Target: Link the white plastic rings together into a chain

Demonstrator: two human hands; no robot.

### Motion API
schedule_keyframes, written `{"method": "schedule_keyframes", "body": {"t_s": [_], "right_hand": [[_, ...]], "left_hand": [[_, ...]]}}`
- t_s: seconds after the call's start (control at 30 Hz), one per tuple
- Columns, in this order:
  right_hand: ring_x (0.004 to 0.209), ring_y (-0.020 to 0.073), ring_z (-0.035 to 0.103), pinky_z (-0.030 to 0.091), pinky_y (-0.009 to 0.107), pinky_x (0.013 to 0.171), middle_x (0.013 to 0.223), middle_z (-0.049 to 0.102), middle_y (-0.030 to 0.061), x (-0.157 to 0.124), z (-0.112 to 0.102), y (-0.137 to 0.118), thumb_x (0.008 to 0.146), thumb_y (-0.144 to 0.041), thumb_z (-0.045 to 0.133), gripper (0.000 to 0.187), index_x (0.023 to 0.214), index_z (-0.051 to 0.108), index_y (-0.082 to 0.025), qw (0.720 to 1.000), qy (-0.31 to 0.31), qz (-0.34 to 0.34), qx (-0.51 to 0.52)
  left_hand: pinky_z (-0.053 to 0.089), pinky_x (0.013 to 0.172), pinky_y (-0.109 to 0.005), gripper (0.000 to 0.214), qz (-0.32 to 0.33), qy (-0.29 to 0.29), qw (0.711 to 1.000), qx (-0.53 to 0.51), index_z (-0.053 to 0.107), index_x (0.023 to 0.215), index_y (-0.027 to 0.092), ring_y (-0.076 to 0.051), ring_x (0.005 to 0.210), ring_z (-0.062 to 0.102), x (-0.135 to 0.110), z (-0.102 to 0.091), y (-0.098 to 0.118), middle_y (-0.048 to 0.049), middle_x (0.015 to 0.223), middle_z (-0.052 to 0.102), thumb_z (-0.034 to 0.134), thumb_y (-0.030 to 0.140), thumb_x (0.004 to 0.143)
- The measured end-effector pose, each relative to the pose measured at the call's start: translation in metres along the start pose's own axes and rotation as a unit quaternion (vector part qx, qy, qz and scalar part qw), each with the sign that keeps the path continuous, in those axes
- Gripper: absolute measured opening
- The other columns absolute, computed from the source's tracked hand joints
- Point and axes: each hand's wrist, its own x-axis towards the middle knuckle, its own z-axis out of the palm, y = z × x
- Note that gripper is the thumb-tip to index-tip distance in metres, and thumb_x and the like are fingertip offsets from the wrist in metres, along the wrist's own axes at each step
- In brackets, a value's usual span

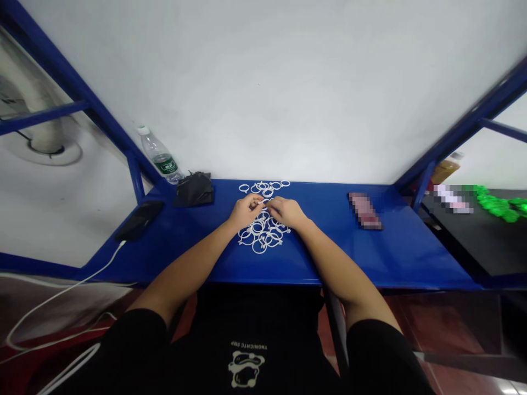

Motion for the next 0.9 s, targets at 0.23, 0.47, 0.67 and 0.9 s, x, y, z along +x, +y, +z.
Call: {"method": "schedule_keyframes", "body": {"t_s": [0.23,0.47,0.67,0.9], "right_hand": [[0.103,0.0218,0.074,0.054,0.032,0.092,0.118,0.079,0.0088,-0.002,0.002,0.005,0.107,-0.031,0.044,0.037,0.131,0.070,-0.022,0.997,0.049,0.046,0.044],[0.094,0.0228,0.074,0.056,0.033,0.090,0.110,0.081,0.0086,0.002,0.007,0.021,0.100,-0.030,0.052,0.034,0.120,0.077,-0.020,0.981,0.114,0.155,0.010],[0.095,0.0234,0.073,0.056,0.034,0.089,0.112,0.080,0.0095,0.002,0.007,0.031,0.097,-0.027,0.050,0.035,0.116,0.078,-0.019,0.974,0.135,0.183,0.023],[0.094,0.0241,0.071,0.056,0.035,0.089,0.106,0.080,0.0080,0.002,0.009,0.032,0.092,-0.024,0.051,0.031,0.107,0.079,-0.021,0.975,0.145,0.163,0.037]], "left_hand": [[0.053,0.065,-0.025,0.024,-0.004,0.066,0.998,-0.007,0.080,0.109,0.019,-0.011,0.059,0.062,0.004,-0.001,-0.004,-0.0029,0.081,0.077,0.067,0.036,0.098],[0.059,0.080,-0.029,0.024,0.020,0.079,0.997,-0.002,0.078,0.116,0.019,-0.017,0.085,0.072,0.005,-0.005,-0.006,-0.0084,0.106,0.078,0.059,0.026,0.103],[0.059,0.093,-0.033,0.030,0.038,0.040,0.998,0.011,0.078,0.117,0.020,-0.018,0.099,0.070,0.006,-0.002,-0.008,-0.0083,0.115,0.072,0.052,0.017,0.103],[0.058,0.098,-0.036,0.034,0.035,0.039,0.999,0.004,0.076,0.123,0.021,-0.019,0.103,0.070,0.006,-0.002,-0.008,-0.0084,0.118,0.073,0.051,0.014,0.101]]}}
